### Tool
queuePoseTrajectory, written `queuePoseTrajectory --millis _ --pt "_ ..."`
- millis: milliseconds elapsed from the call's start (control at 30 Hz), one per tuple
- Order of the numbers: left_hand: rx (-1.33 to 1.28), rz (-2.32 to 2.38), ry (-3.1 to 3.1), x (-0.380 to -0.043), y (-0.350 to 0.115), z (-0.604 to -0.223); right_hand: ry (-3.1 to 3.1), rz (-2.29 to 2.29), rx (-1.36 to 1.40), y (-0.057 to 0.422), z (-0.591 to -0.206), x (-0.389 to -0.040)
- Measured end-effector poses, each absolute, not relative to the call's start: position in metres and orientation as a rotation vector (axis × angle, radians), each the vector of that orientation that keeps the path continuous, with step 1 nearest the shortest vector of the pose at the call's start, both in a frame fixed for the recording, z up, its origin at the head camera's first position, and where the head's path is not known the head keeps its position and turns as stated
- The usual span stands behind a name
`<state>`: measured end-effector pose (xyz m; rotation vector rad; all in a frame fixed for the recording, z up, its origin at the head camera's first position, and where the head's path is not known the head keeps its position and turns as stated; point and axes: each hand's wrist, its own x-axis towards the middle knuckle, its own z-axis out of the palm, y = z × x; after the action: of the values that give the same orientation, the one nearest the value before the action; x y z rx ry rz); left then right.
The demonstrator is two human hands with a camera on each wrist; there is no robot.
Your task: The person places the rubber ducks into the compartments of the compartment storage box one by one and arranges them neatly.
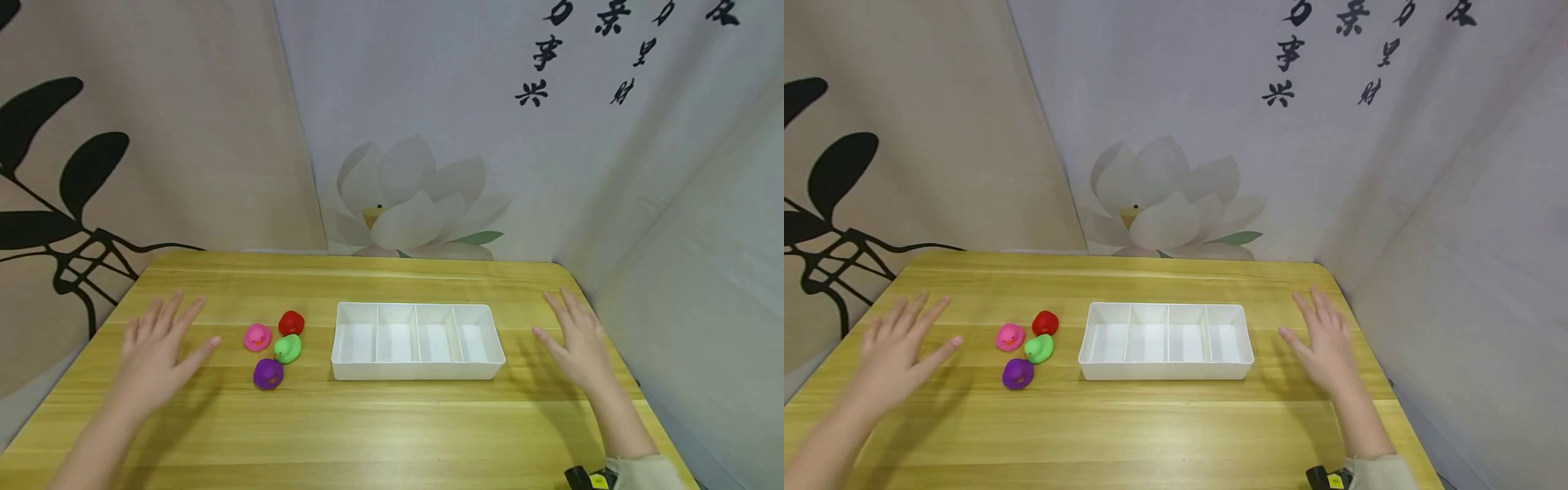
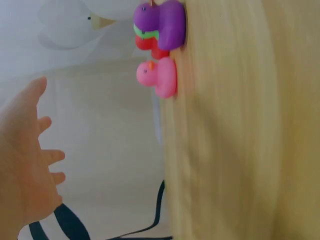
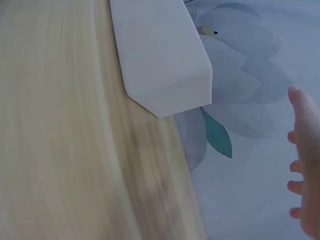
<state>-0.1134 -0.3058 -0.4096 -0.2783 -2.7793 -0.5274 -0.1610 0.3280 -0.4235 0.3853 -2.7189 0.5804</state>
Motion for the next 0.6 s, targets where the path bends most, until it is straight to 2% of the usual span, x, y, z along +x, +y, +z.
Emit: queuePoseTrajectory --millis 600 --pt "-0.377 -0.998 -2.523 -0.101 -0.272 -0.448 -2.563 1.207 0.443 0.314 -0.456 -0.165"
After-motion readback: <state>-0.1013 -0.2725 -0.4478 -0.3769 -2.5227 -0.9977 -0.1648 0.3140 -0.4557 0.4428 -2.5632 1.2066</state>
